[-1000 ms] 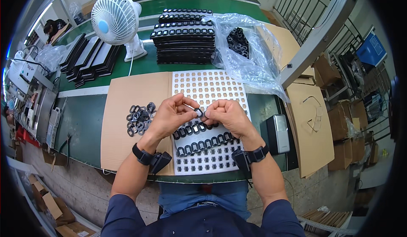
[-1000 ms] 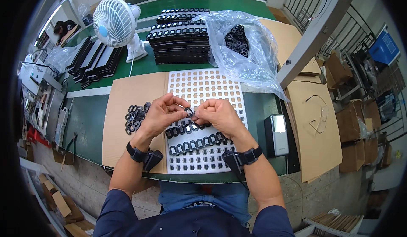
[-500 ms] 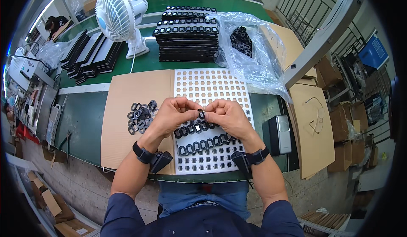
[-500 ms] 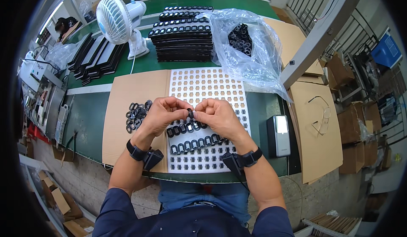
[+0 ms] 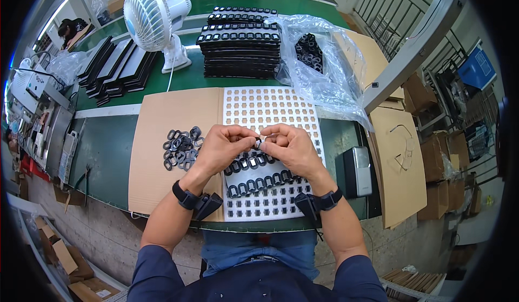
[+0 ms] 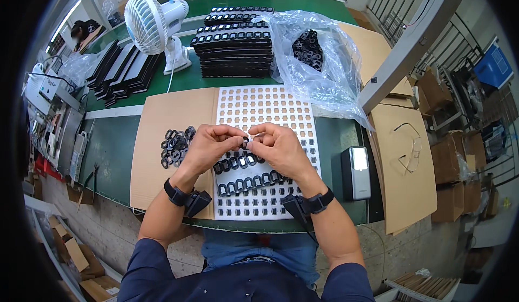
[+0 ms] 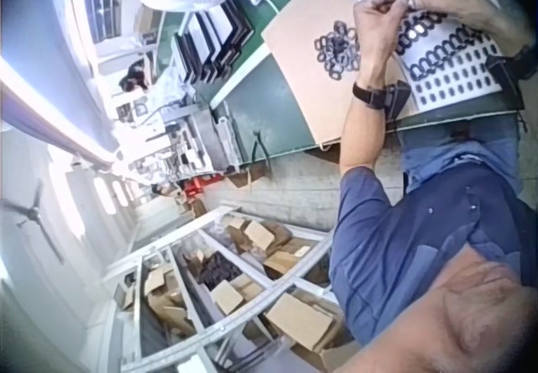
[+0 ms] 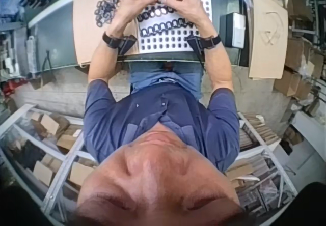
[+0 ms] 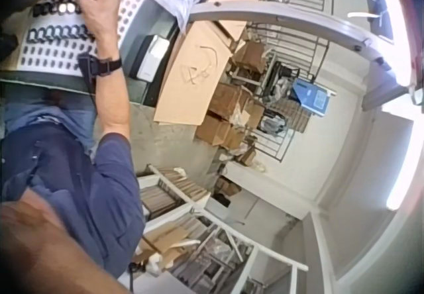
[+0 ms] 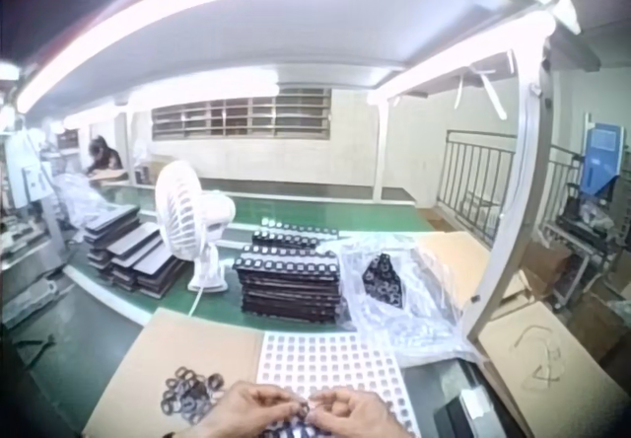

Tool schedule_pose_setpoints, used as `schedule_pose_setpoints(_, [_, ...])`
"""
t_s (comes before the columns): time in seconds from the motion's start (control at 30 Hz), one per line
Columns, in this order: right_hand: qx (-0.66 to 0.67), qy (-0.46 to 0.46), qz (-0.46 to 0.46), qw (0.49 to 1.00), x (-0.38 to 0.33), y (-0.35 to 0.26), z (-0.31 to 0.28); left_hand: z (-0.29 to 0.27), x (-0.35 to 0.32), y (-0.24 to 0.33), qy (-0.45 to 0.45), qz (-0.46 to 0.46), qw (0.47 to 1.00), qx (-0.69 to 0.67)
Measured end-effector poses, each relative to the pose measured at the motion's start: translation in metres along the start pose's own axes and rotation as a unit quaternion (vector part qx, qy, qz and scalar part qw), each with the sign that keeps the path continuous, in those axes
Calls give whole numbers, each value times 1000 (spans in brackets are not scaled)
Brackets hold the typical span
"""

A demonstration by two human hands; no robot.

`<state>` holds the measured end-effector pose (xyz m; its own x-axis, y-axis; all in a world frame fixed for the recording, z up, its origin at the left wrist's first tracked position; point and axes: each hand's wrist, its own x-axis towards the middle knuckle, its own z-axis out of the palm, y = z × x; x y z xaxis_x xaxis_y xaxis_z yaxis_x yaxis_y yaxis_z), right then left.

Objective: Placing small black circular components into a gridded storage or shipping tray.

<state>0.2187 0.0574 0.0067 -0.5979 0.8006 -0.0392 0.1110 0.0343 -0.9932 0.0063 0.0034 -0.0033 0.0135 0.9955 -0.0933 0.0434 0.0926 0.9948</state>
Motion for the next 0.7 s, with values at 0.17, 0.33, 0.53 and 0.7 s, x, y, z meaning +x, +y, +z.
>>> schedule_pose_setpoints(0.17, [-30,22,5,999,-1,-1,1,-3,1,1,-13,-39,998,-41])
schedule_pose_setpoints(0.33, [-31,26,6,999,-2,-4,2,-4,2,2,-15,-59,996,-63])
schedule_pose_setpoints(0.53, [-47,29,5,998,-2,-1,0,-2,1,3,-12,-77,994,-72])
schedule_pose_setpoints(0.7, [-43,30,4,999,-2,0,0,-1,1,3,-12,-77,995,-68])
